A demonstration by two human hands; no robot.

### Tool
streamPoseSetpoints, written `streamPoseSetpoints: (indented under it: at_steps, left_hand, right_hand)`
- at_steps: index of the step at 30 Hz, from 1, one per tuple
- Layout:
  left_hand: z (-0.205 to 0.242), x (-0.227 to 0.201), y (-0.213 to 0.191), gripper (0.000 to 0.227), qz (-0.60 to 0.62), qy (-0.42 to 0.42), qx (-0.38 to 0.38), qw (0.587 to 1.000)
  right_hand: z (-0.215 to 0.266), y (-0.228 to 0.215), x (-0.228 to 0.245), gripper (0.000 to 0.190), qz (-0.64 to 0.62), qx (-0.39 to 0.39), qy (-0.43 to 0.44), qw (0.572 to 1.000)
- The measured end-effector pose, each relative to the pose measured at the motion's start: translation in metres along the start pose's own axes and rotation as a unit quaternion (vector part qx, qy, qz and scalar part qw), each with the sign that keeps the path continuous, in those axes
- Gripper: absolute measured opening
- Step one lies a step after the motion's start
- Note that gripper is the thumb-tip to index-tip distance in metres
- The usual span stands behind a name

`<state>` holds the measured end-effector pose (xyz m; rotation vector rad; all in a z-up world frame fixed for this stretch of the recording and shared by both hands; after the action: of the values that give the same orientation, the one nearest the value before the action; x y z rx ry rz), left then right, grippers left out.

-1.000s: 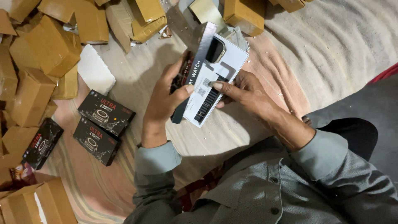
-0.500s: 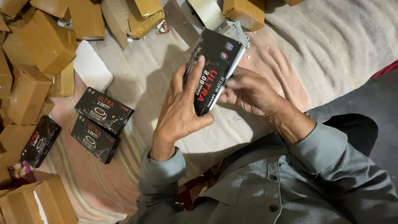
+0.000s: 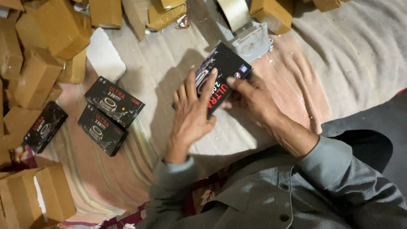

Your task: The person unpacks a smartwatch, charger, and strap from a white tray, then repacks them into a black retail box. They place the box into a brown shipping carton and seal it with tape. The process is repeated with a second smartwatch unit.

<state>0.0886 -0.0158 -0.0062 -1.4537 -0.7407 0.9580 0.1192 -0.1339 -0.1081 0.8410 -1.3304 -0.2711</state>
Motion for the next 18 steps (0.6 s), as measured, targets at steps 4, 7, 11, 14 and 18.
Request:
streamPoseSetpoints:
  at_steps: [4,7,11,14,18]
  left_hand:
    - [-0.02,0.047,0.008,0.107,-0.027,0.034,0.018,0.999]
    - [-0.026,0.079,0.026,0.094,-0.023,-0.028,0.006,0.999]
    - [-0.017,0.097,0.045,0.085,0.042,-0.076,-0.075,0.993]
    - [-0.008,0.098,0.054,0.074,0.047,-0.055,-0.11,0.991]
    - [-0.015,0.108,0.055,0.071,0.051,-0.033,-0.118,0.991]
  right_hand:
    - [-0.005,-0.007,0.022,0.051,0.093,-0.031,-0.084,0.992]
    - [0.002,0.002,0.034,0.057,0.377,-0.051,-0.114,0.918]
    - [0.019,0.03,0.042,0.063,0.69,-0.11,-0.175,0.693]
    - [0.013,0.043,0.033,0.059,0.779,-0.084,-0.184,0.593]
    - [-0.006,0.048,0.022,0.054,0.84,-0.064,-0.163,0.514]
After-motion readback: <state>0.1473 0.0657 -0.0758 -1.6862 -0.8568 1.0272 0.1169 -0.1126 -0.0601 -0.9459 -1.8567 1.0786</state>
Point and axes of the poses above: each hand's wrist, its own z-axis away from the middle knuckle, its own y-axis out of the palm, x = y × z, the point moved 10 cm from there along -z, towards the middle knuckle, and after that the axes turned 12 degrees about x, right-handed, at the moved point
